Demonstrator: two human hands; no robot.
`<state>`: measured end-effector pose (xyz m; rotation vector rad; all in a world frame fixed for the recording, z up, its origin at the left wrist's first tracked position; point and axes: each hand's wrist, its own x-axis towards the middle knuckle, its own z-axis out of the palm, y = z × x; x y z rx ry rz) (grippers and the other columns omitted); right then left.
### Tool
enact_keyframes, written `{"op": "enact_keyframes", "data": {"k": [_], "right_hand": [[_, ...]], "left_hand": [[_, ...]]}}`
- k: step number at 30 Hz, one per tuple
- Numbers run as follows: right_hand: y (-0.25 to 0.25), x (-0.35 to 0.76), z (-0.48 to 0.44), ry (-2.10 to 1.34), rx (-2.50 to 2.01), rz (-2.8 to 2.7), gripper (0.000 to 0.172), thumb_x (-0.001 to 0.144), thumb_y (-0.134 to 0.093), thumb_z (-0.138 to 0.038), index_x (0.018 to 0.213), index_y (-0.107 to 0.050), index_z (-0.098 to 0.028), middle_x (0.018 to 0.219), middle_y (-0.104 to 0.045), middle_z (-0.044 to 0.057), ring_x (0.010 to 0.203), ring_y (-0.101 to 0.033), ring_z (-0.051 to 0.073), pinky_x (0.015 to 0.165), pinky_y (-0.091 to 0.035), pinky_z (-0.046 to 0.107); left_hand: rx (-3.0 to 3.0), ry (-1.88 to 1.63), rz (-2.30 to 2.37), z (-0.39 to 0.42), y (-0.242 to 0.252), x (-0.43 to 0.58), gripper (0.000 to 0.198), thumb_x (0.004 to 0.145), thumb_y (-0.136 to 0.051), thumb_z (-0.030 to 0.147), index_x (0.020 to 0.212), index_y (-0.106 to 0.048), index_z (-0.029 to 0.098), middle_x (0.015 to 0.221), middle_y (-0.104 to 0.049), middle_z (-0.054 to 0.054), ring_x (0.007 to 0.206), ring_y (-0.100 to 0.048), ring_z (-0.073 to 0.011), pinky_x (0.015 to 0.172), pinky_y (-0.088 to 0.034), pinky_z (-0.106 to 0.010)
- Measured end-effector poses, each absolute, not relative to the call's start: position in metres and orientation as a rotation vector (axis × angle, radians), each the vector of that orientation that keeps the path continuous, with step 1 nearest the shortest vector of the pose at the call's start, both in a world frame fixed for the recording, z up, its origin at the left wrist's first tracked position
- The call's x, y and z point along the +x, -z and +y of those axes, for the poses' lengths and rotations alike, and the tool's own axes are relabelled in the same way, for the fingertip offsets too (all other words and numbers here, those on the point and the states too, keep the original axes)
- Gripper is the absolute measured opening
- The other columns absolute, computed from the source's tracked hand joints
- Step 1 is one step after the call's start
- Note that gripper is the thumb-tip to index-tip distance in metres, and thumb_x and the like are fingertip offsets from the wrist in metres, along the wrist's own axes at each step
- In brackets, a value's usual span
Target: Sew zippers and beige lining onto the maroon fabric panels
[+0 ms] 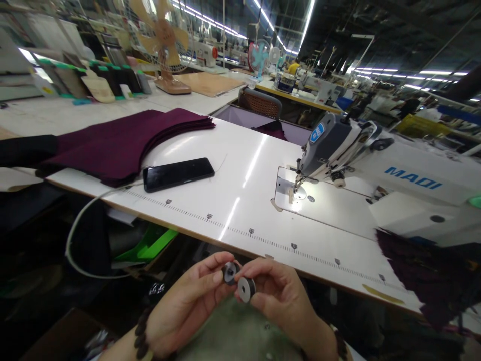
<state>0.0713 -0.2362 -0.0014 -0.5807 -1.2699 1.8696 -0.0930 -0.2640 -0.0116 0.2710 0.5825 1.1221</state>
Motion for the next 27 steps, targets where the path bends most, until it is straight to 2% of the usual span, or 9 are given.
{"op": "enact_keyframes", "data": {"k": [3,8,12,15,17,19,22,24,27], "right_hand": [[-0.007,0.076,-0.229,-1.940,-0.600,-1.089,0.019,0.069,-0.070,-0.022,0.087,-0.064,-0.022,0.085,-0.065,0.002,0.065,-0.060,0.011,0.063,-0.050,0.023],[-0.038,0.107,-0.185,-1.602,-0.841,-1.135,0.017,0.067,-0.071,-0.027,0.082,-0.064,-0.023,0.082,-0.066,0.001,0.063,-0.061,0.012,0.061,-0.052,0.025],[-0.045,0.118,-0.141,-0.889,-1.273,-1.910,0.020,0.072,-0.061,-0.019,0.092,-0.061,-0.018,0.085,-0.064,0.005,0.075,-0.060,0.017,0.073,-0.049,0.034],[-0.037,0.111,-0.127,-0.284,-1.530,-2.469,0.018,0.077,-0.050,-0.011,0.089,-0.062,-0.015,0.085,-0.063,0.007,0.078,-0.059,0.021,0.071,-0.046,0.036],[-0.032,0.105,-0.129,-0.067,-1.632,-2.654,0.020,0.080,-0.045,-0.009,0.090,-0.062,-0.013,0.089,-0.062,0.010,0.081,-0.058,0.024,0.068,-0.046,0.037],[-0.032,0.099,-0.139,0.057,-1.647,-2.617,0.023,0.079,-0.048,-0.010,0.099,-0.060,-0.013,0.104,-0.058,0.014,0.091,-0.056,0.028,0.072,-0.045,0.040],[-0.037,0.087,-0.167,-0.174,-1.422,-2.379,0.022,0.079,-0.053,-0.018,0.100,-0.057,-0.016,0.114,-0.053,0.012,0.097,-0.052,0.026,0.077,-0.045,0.039],[-0.039,0.075,-0.188,-0.689,-1.196,-2.262,0.013,0.081,-0.051,-0.024,0.092,-0.056,-0.019,0.107,-0.054,0.007,0.085,-0.054,0.018,0.070,-0.046,0.030],[-0.033,0.054,-0.210,-1.342,-1.054,-1.999,0.011,0.078,-0.055,-0.025,0.087,-0.053,-0.019,0.102,-0.054,0.004,0.078,-0.053,0.013,0.066,-0.045,0.024]], "left_hand": [[0.217,-1.146,0.596,-0.262,0.011,-0.092,0.026,0.071,-0.072,0.014,0.095,-0.064,0.014,0.089,-0.064,-0.006,0.082,-0.061,-0.0128,0.079,-0.048,-0.023],[0.300,-1.254,0.652,-0.259,0.012,-0.102,0.033,0.066,-0.076,0.018,0.096,-0.063,0.017,0.092,-0.064,-0.003,0.082,-0.060,-0.0109,0.079,-0.048,-0.020],[0.619,-1.345,0.801,-0.261,0.013,-0.110,0.034,0.066,-0.076,0.018,0.097,-0.062,0.020,0.095,-0.065,-0.003,0.086,-0.061,-0.0133,0.078,-0.049,-0.020],[0.848,-1.387,0.979,-0.261,0.013,-0.112,0.033,0.068,-0.073,0.014,0.097,-0.061,0.022,0.097,-0.064,-0.003,0.089,-0.061,-0.0155,0.080,-0.049,-0.022],[1.000,-1.425,1.077,-0.261,0.013,-0.112,0.032,0.069,-0.071,0.012,0.097,-0.061,0.022,0.096,-0.063,-0.003,0.088,-0.061,-0.0163,0.079,-0.050,-0.023],[1.127,-1.459,1.159,-0.261,0.013,-0.113,0.030,0.069,-0.069,0.011,0.097,-0.062,0.022,0.095,-0.062,-0.003,0.088,-0.060,-0.0169,0.078,-0.050,-0.024],[1.258,-1.472,1.265,-0.260,0.013,-0.115,0.031,0.069,-0.068,0.011,0.097,-0.062,0.022,0.095,-0.061,-0.003,0.088,-0.058,-0.0181,0.077,-0.051,-0.024],[1.337,-1.462,1.323,-0.259,0.013,-0.116,0.031,0.069,-0.068,0.012,0.098,-0.062,0.022,0.095,-0.061,-0.004,0.088,-0.058,-0.0189,0.077,-0.051,-0.025],[1.490,-1.445,1.361,-0.260,0.009,-0.117,0.030,0.071,-0.066,0.012,0.099,-0.060,0.022,0.093,-0.061,-0.005,0.085,-0.059,-0.0191,0.075,-0.051,-0.026]]}}
